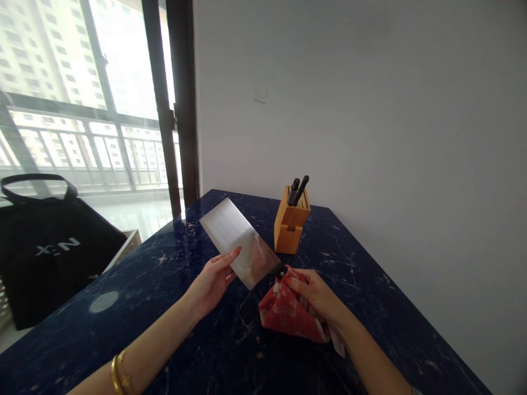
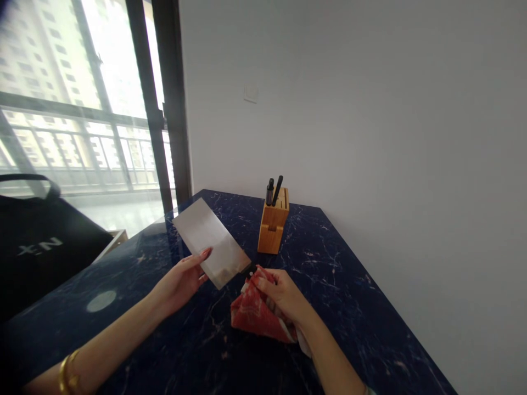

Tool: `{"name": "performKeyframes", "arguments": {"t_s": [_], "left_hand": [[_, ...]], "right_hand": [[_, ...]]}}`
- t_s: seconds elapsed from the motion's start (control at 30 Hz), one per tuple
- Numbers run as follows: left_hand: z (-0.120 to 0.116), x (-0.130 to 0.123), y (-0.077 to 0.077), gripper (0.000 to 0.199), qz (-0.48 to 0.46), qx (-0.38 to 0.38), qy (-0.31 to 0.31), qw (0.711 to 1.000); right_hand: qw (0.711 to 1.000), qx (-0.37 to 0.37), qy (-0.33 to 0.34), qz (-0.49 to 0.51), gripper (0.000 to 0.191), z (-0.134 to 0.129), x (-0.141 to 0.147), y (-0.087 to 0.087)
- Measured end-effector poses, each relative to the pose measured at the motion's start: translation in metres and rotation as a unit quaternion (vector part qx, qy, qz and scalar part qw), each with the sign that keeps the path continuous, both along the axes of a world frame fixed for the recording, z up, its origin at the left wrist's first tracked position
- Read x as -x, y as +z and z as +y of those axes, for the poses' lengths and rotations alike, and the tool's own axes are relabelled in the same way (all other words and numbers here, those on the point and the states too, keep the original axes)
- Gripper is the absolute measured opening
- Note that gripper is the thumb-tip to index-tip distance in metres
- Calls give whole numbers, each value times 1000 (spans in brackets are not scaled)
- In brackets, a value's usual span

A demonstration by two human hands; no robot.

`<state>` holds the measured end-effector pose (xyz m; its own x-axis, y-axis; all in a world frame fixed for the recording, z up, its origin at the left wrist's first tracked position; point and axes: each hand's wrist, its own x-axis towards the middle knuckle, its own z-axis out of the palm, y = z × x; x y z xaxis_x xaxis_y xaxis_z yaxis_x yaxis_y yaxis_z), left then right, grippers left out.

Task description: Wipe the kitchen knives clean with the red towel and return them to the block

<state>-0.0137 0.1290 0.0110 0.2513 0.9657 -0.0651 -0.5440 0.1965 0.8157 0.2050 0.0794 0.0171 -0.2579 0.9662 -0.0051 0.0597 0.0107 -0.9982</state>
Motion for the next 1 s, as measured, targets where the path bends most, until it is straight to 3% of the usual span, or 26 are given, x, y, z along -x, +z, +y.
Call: {"name": "performKeyframes", "arguments": {"t_s": [0.3,0.47,0.57,0.7,0.8,0.87,1.0], "left_hand": [[-3,-2,-2,27,62,-25,49,997],[-2,-4,-8,27,78,4,80,994],[-1,-4,-12,26,69,24,79,994],[-5,-7,-15,24,67,32,74,995],[-9,-12,-17,26,58,28,65,996],[-11,-13,-18,29,57,39,64,996],[-11,-14,-20,31,59,64,66,994]], "right_hand": [[999,-3,-35,-14,33,4,-7,1],[980,-70,-108,-150,40,8,-12,-1],[925,-168,-185,-287,37,7,-9,0],[804,-281,-304,-426,29,-3,8,4],[737,-338,-290,-509,18,-10,26,5],[718,-361,-263,-534,18,-12,33,4],[717,-351,-265,-541,14,-9,33,2]]}}
